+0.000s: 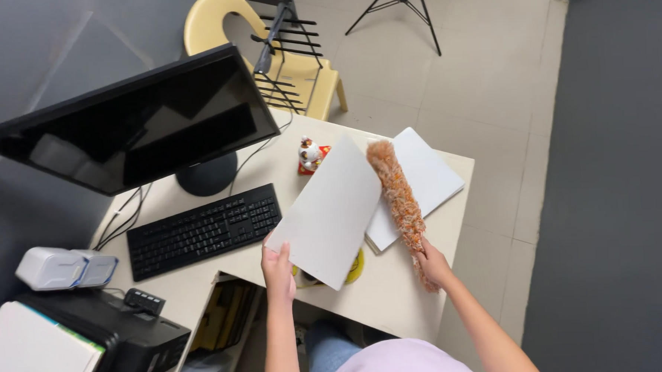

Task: The person uses a fluffy duster to wipe the surface of a desk and the covers of several books and paper packages. They repeatedly pick up the items, dust them, and place them into a black mesh tray next to a printer.

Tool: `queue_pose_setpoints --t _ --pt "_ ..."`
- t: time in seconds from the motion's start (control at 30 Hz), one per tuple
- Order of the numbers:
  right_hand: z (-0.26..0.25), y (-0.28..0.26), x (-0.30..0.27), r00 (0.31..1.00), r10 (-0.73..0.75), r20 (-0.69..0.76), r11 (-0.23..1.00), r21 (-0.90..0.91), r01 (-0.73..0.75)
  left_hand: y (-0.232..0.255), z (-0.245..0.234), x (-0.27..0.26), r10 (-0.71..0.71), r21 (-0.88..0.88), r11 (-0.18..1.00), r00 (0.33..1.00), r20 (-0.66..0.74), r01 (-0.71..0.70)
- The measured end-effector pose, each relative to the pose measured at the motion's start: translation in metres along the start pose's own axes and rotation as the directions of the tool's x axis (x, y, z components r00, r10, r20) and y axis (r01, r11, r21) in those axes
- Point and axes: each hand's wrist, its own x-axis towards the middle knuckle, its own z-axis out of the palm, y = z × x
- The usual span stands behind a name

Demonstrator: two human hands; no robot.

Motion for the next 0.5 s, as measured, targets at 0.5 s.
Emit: queue_pose_setpoints --t 0.5 --pt "0.013 -0.251 -0.056 0.928 -0.13 0.349 0.592 0.778 -0.209 0.135 -0.11 -0.084 0.393 0.267 0.854 0.889 0.233 -0.447"
